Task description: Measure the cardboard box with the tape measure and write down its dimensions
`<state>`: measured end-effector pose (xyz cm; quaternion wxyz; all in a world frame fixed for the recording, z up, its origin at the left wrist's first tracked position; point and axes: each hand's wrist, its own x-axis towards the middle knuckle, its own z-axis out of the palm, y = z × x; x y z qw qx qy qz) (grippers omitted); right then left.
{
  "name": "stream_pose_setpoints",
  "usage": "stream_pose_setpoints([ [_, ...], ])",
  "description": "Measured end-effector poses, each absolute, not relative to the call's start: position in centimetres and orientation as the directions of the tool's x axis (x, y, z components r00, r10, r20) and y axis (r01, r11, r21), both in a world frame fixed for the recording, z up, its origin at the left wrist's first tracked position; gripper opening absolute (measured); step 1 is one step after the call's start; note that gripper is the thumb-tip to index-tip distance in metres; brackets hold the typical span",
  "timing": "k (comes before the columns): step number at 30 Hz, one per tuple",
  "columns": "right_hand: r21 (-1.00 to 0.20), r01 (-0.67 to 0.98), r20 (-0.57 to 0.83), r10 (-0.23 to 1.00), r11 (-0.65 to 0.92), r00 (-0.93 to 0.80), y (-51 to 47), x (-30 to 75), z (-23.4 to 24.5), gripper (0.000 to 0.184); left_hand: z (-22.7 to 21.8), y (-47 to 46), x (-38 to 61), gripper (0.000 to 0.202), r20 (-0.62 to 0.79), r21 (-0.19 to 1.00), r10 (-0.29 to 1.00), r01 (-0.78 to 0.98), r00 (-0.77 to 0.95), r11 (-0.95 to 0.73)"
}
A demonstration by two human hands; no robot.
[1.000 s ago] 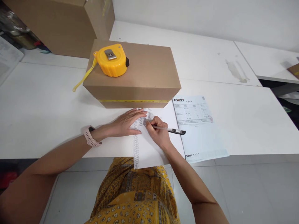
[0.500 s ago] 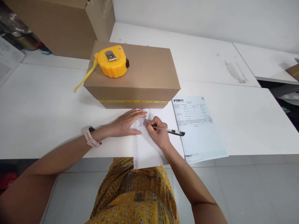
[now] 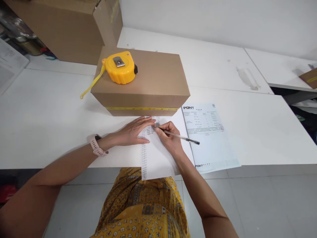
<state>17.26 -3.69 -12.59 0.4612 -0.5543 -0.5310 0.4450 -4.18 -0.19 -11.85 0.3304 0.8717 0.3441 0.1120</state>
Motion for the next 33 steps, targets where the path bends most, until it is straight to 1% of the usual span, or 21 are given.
stream_pose_setpoints([
  [2, -0.992, 0.128, -0.016, 1.000, -0.015, -0.004, -3.65, 17.59, -12.50, 0.033, -12.00, -0.19, -4.22, 0.074, -0.026, 0.656, 0.674, 0.522, 0.739, -0.546],
  [4, -0.992, 0.125, -0.017, 0.999, -0.013, -0.028, -3.74, 17.85, -12.59, 0.032, -12.08, -0.23, -4.22, 0.076, -0.018, 0.656, 0.682, 0.524, 0.731, -0.544],
  [6, -0.985, 0.172, -0.009, 1.000, -0.004, -0.027, -3.89, 17.96, -12.82, 0.028, -12.05, -0.29, -4.18, 0.079, -0.025, 0.657, 0.700, 0.540, 0.714, -0.527],
  [10, -0.950, 0.308, 0.060, 0.998, 0.058, 0.000, -4.09, 17.70, -13.05, 0.025, -11.85, -0.42, -4.11, 0.083, -0.066, 0.654, 0.722, 0.576, 0.689, -0.490],
  [13, -0.934, 0.346, 0.085, 0.996, 0.086, -0.020, -4.05, 17.38, -12.90, 0.024, -11.89, -0.46, -4.14, 0.082, -0.058, 0.650, 0.722, 0.575, 0.689, -0.497],
  [20, -0.919, 0.376, 0.109, 0.992, 0.123, -0.060, -3.76, 17.24, -13.00, 0.022, -11.91, -0.50, -4.21, 0.081, -0.064, 0.645, 0.725, 0.583, 0.685, -0.494],
  [26, -0.917, 0.384, 0.090, 0.994, 0.109, -0.068, -3.82, 17.18, -12.97, 0.021, -11.65, -0.55, -4.16, 0.080, -0.067, 0.643, 0.723, 0.584, 0.687, -0.495],
  [33, -0.912, 0.392, 0.100, 0.993, 0.118, -0.066, -3.83, 17.11, -12.98, 0.021, -11.72, -0.51, -4.08, 0.080, -0.049, 0.651, 0.717, 0.567, 0.695, -0.504],
])
